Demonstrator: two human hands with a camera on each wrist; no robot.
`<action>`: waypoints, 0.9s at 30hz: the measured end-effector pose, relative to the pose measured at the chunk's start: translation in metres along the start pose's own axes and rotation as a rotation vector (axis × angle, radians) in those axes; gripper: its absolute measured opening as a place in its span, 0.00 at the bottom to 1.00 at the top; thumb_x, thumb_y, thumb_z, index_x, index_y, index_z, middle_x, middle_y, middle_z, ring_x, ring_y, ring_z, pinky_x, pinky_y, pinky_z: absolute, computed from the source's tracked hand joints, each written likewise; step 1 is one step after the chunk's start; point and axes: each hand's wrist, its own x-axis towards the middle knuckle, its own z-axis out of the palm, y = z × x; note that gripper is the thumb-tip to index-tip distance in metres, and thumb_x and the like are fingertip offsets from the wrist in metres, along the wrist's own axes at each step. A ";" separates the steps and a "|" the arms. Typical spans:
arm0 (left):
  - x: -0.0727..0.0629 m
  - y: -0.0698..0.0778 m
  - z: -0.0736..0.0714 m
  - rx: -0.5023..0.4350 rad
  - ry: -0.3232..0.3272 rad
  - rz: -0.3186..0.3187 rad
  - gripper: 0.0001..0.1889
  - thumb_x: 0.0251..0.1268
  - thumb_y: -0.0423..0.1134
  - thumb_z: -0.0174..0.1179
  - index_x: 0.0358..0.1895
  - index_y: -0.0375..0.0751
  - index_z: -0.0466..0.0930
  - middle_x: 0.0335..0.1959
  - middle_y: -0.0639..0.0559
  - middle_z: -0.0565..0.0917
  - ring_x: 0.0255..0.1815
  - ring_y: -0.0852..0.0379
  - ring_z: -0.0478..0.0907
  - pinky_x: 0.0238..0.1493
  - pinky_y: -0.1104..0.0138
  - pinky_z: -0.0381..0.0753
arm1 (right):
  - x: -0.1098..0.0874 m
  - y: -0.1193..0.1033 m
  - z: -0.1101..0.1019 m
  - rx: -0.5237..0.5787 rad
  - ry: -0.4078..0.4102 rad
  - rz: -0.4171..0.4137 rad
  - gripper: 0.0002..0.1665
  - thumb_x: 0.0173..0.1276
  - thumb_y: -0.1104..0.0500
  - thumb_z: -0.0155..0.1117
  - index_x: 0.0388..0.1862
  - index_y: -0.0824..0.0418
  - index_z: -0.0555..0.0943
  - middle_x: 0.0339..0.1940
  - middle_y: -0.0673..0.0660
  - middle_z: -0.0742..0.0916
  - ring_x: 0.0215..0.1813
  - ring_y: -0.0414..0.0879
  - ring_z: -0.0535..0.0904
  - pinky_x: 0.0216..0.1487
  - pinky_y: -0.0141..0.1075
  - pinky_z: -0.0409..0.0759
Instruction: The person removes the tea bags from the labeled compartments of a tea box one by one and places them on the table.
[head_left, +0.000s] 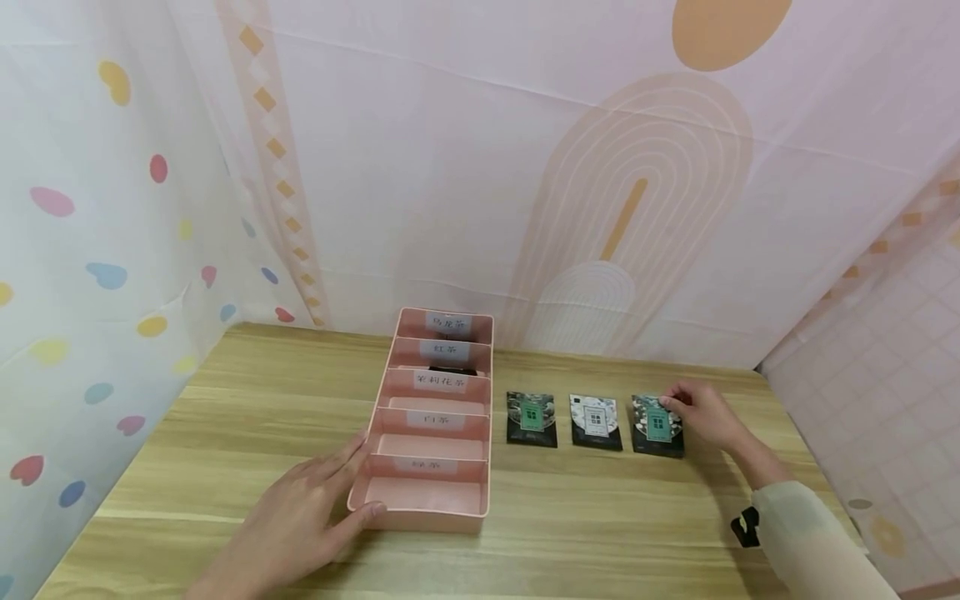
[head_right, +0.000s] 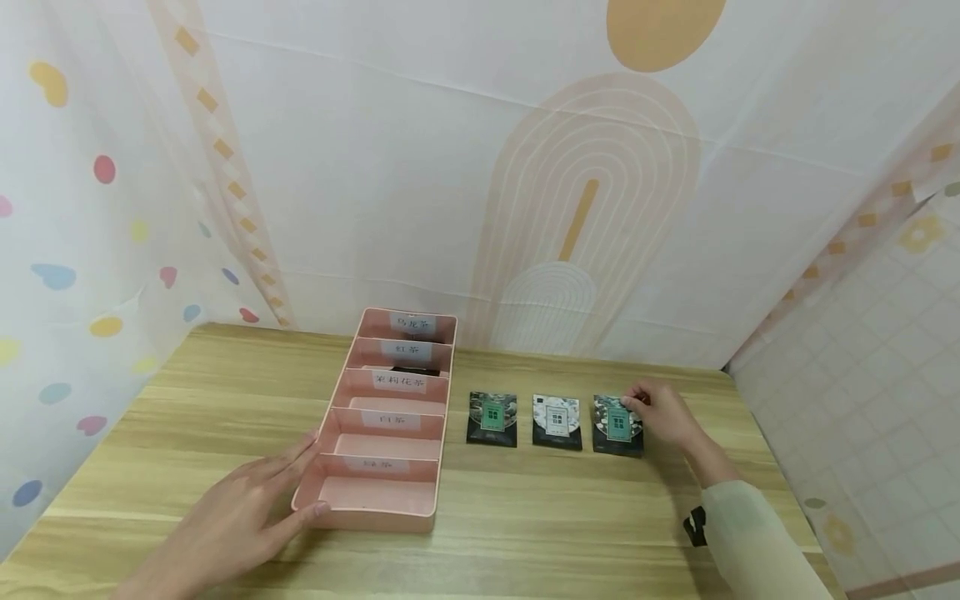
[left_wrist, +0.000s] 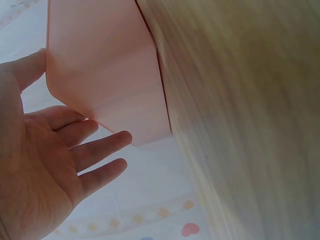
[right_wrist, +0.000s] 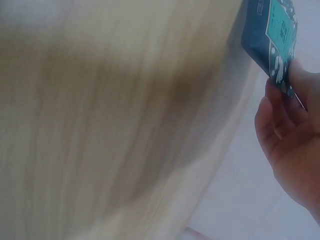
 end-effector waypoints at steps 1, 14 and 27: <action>0.000 0.000 0.000 -0.001 -0.001 0.001 0.36 0.68 0.58 0.69 0.69 0.34 0.79 0.71 0.39 0.78 0.59 0.41 0.84 0.56 0.44 0.84 | 0.001 0.000 0.001 -0.003 -0.004 0.006 0.08 0.78 0.65 0.64 0.39 0.70 0.83 0.29 0.53 0.82 0.30 0.40 0.70 0.30 0.32 0.71; 0.001 0.000 -0.002 0.001 -0.015 -0.003 0.35 0.68 0.57 0.68 0.69 0.34 0.80 0.70 0.39 0.79 0.60 0.42 0.84 0.56 0.45 0.84 | 0.009 0.006 0.010 -0.030 -0.034 0.018 0.07 0.76 0.68 0.64 0.34 0.65 0.82 0.27 0.53 0.81 0.28 0.43 0.69 0.29 0.33 0.68; 0.000 0.000 -0.002 -0.002 -0.031 -0.011 0.36 0.68 0.58 0.68 0.69 0.35 0.80 0.70 0.39 0.78 0.61 0.42 0.83 0.58 0.44 0.83 | 0.010 0.015 0.014 -0.068 -0.038 0.008 0.07 0.74 0.68 0.67 0.32 0.63 0.84 0.29 0.52 0.83 0.31 0.43 0.72 0.31 0.34 0.73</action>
